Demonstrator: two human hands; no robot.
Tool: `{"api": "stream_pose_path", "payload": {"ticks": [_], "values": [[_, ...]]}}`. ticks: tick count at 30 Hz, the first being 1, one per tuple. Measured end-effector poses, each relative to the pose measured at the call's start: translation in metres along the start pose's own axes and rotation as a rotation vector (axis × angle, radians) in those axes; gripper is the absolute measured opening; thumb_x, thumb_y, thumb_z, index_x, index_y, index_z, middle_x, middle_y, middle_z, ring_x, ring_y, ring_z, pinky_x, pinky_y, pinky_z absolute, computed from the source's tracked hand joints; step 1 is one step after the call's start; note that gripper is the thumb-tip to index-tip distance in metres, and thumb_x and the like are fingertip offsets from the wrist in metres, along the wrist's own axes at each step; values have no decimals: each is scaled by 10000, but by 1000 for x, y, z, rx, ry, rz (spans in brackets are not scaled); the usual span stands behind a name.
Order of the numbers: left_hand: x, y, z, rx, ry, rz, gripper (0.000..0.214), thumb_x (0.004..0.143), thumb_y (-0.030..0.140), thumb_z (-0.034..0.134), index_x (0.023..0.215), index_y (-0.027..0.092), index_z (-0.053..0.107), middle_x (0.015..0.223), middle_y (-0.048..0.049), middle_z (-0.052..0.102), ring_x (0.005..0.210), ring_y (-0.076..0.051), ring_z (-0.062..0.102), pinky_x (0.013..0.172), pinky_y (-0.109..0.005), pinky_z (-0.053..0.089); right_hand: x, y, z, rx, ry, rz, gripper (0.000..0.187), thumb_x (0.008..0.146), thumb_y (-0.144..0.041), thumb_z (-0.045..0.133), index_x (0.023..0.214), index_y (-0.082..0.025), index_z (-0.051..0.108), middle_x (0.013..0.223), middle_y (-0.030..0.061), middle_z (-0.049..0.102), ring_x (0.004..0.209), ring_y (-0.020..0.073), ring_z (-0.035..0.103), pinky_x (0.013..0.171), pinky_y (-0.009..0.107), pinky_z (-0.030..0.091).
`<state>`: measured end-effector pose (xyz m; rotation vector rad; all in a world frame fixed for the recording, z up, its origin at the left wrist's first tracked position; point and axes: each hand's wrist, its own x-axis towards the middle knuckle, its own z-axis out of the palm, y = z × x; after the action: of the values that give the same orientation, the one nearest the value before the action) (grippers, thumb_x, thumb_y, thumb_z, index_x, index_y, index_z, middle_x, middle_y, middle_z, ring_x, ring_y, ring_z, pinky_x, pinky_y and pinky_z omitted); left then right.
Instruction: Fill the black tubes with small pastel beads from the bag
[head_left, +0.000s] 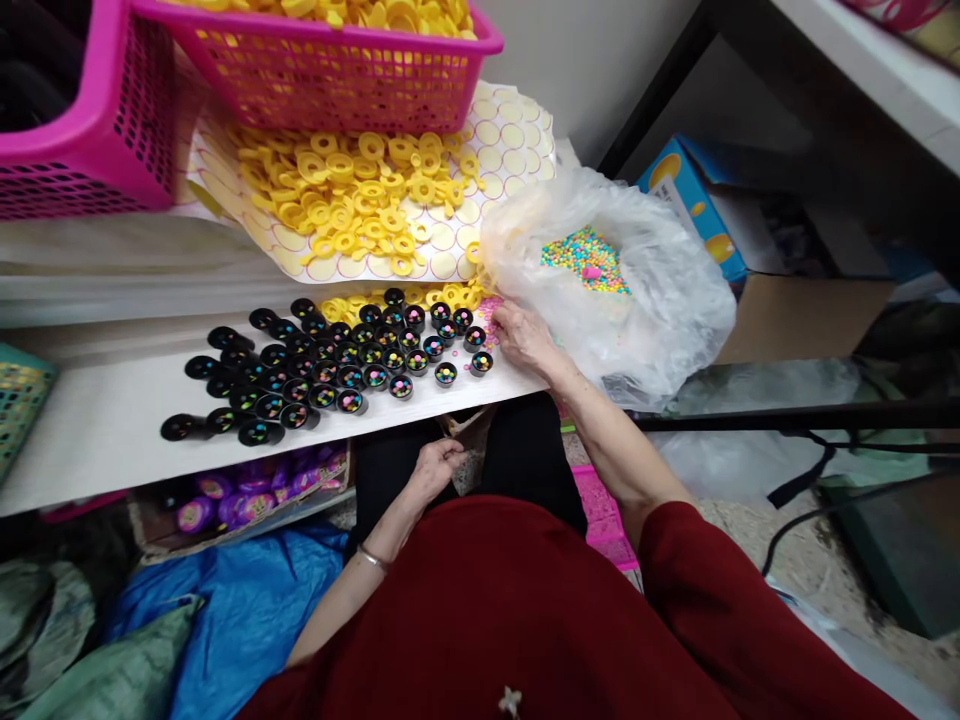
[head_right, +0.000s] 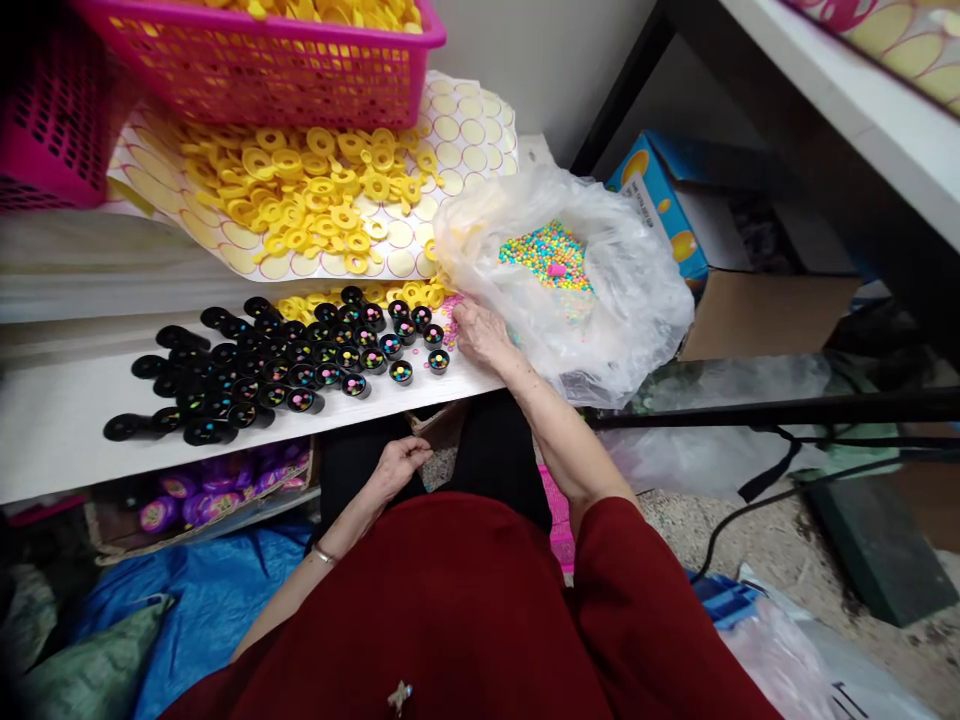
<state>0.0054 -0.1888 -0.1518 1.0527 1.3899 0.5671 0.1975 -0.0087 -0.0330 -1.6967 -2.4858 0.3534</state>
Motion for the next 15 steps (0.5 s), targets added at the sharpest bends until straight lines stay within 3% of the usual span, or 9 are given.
{"api": "stream_pose_path", "payload": {"ticks": [9, 15], "values": [[1, 1, 0, 20, -12, 5, 253, 679, 399, 615, 727, 156, 668, 612, 12, 546, 583, -121, 464, 586, -262, 361, 3, 3, 0, 146, 24, 27, 236, 774, -94, 436, 902, -165, 621, 1014, 118, 635, 859, 226, 558, 734, 344, 440], [-4, 11, -3, 9, -23, 45, 203, 685, 348, 627, 691, 154, 689, 683, -8, 591, 640, -125, 499, 637, -273, 390, 4, 6, 1, 526, 295, 65, 89, 783, -205, 474, 725, -194, 541, 804, 38, 588, 796, 180, 523, 751, 321, 429]]}}
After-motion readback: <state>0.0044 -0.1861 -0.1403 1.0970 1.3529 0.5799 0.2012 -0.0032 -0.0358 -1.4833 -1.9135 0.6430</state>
